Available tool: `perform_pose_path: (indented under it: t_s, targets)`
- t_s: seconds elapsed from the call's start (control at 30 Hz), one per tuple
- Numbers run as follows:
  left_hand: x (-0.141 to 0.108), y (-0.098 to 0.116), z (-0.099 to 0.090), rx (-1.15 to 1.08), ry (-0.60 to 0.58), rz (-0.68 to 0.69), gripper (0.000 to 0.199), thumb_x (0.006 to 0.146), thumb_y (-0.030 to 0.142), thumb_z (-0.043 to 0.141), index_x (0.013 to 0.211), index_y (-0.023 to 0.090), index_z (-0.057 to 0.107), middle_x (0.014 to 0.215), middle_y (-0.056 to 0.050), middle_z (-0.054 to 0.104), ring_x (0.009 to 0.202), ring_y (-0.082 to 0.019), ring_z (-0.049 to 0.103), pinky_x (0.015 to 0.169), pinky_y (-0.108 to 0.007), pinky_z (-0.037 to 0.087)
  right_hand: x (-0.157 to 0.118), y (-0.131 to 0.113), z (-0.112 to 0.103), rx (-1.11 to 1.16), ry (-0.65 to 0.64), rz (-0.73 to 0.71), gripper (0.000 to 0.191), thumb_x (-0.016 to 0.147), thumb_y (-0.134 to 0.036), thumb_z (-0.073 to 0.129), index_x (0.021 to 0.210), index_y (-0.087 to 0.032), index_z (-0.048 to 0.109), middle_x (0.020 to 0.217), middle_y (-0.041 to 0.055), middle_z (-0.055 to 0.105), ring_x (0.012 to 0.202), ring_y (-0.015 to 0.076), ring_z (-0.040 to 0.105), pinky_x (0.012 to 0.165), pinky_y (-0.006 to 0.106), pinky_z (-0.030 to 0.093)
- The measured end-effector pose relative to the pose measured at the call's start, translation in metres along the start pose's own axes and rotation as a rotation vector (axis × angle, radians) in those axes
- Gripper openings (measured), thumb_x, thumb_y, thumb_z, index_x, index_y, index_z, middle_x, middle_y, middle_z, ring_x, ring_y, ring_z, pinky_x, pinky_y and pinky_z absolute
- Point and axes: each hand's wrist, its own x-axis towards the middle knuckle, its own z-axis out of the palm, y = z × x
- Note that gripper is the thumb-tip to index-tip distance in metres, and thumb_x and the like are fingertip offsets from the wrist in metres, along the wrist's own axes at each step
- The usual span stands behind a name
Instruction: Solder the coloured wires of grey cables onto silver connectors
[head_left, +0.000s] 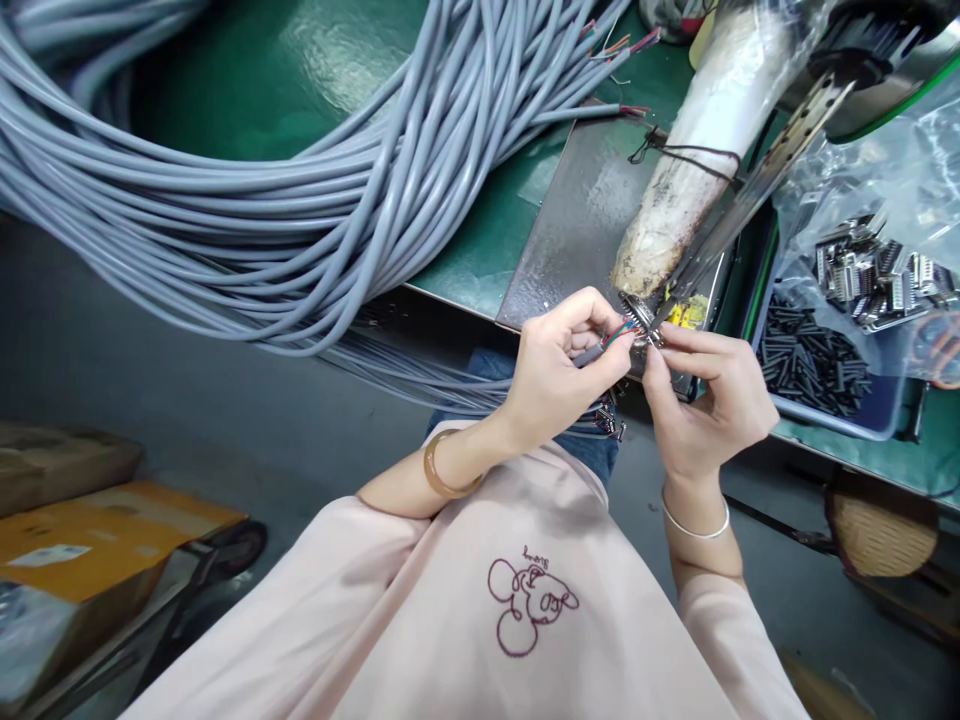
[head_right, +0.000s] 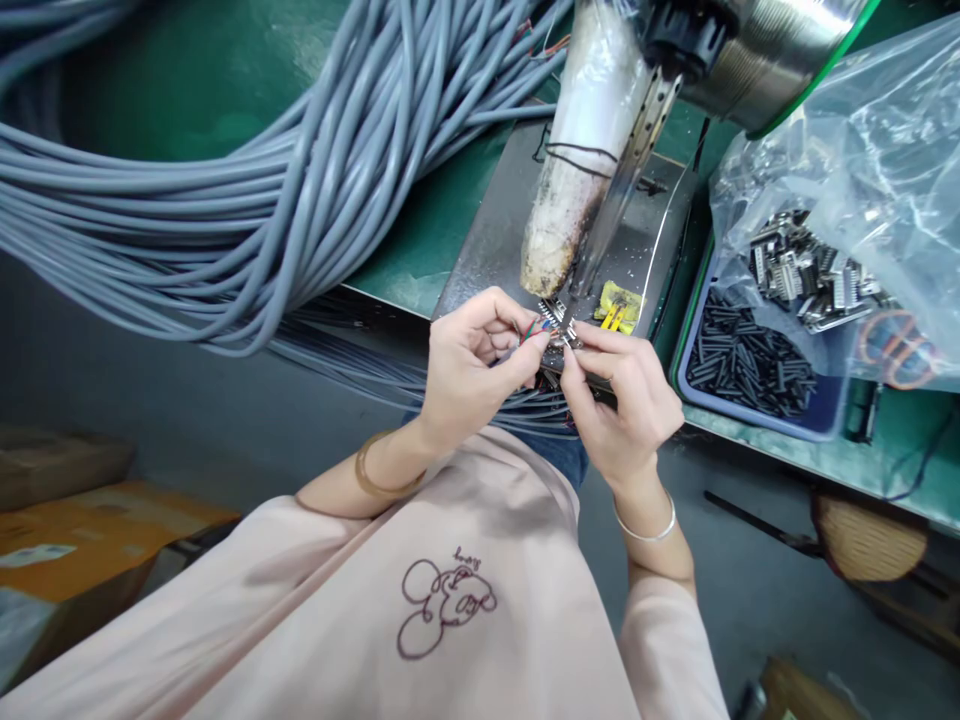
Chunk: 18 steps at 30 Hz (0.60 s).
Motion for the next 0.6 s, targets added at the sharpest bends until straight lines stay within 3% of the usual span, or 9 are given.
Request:
perform_pose_path:
  t_s: [0.2, 0.47, 0.6]
  targets:
    - [0.002, 0.006, 0.002, -0.002, 0.015, 0.016, 0.017, 0.087, 0.018, 0.067, 0.078, 0.017, 0.053, 0.073, 0.003, 0.059, 0.052, -0.003, 0.053, 0.048, -0.016, 0.043, 0.004, -0.002, -0.002, -0.024, -0.003, -0.025, 0.018, 0.079, -0.008, 0.077, 0.089, -0.021, 0.069, 0.098, 0.0019, 0.078, 0.089, 0.017, 0.076, 0.079, 0.03, 0.063]
    - [0.004, 0.009, -0.002, -0.004, -0.028, -0.087, 0.019, 0.085, 0.016, 0.068, 0.074, 0.017, 0.051, 0.066, 0.004, 0.055, 0.05, -0.003, 0.051, 0.047, -0.015, 0.041, -0.004, -0.001, 0.001, -0.108, -0.022, -0.142, 0.018, 0.08, -0.009, 0.075, 0.085, -0.021, 0.062, 0.103, 0.0034, 0.079, 0.085, 0.0156, 0.076, 0.074, 0.025, 0.063]
    - [0.003, 0.006, -0.004, -0.047, -0.067, -0.147, 0.019, 0.085, 0.018, 0.068, 0.075, 0.017, 0.051, 0.06, 0.006, 0.053, 0.046, -0.003, 0.05, 0.043, -0.014, 0.039, -0.011, 0.005, -0.006, -0.052, -0.01, -0.062, 0.013, 0.085, -0.012, 0.07, 0.092, -0.021, 0.064, 0.095, 0.0013, 0.079, 0.081, 0.0163, 0.077, 0.07, 0.027, 0.063]
